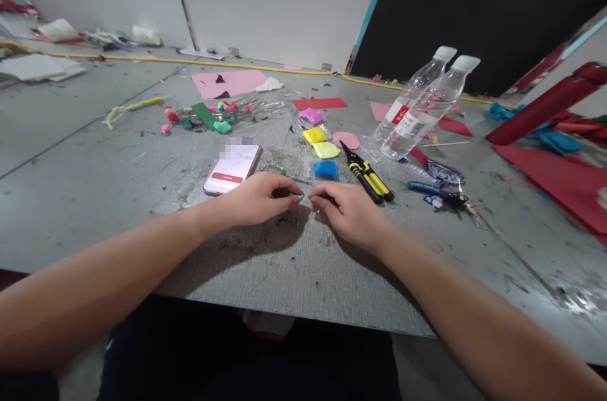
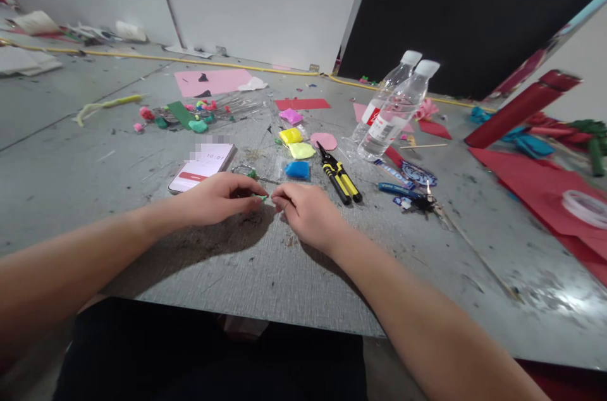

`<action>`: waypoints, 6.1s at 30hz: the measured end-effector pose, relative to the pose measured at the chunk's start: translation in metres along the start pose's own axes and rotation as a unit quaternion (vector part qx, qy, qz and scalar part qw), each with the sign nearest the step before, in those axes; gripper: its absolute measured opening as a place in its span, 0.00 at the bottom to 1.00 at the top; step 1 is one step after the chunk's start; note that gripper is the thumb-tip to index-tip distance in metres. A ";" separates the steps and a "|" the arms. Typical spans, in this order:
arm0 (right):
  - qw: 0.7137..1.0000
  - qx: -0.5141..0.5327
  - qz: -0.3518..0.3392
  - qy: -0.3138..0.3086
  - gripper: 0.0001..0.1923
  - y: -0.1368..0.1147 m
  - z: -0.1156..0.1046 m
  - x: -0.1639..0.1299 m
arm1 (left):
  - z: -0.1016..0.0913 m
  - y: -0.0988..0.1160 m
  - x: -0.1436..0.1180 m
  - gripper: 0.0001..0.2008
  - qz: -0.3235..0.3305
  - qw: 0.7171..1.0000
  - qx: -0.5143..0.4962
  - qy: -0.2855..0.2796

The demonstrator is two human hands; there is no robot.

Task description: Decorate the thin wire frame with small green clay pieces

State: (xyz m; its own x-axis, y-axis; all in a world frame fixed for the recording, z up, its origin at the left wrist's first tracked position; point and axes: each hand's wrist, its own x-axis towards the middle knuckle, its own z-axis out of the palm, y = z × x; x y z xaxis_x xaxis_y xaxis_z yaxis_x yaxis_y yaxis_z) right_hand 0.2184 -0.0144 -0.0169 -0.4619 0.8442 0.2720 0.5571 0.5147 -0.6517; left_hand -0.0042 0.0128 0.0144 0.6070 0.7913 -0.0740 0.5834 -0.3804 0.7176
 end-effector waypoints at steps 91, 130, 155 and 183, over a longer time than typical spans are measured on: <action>0.991 -0.084 0.008 -0.105 0.18 0.015 0.000 0.013 | -0.004 -0.006 0.003 0.12 0.041 0.997 0.066 0.022; 0.993 -0.055 0.017 -0.105 0.06 0.013 -0.004 0.012 | -0.005 -0.006 0.004 0.13 0.064 0.991 0.115 -0.001; 0.995 -0.071 0.059 -0.035 0.14 0.014 0.007 0.014 | -0.004 -0.012 0.005 0.14 0.080 0.989 0.122 -0.006; 0.987 -0.127 0.080 -0.056 0.21 0.009 0.008 0.018 | -0.003 -0.012 0.007 0.13 0.053 0.992 0.118 0.006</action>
State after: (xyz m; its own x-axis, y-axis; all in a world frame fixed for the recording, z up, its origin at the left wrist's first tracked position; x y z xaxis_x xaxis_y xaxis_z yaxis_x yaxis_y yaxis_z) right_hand 0.2094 0.0041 -0.0230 -0.4193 0.9034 0.0896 0.7777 0.4084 -0.4779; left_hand -0.0080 0.0244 0.0074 0.6666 0.7455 0.0020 0.6276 -0.5627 0.5380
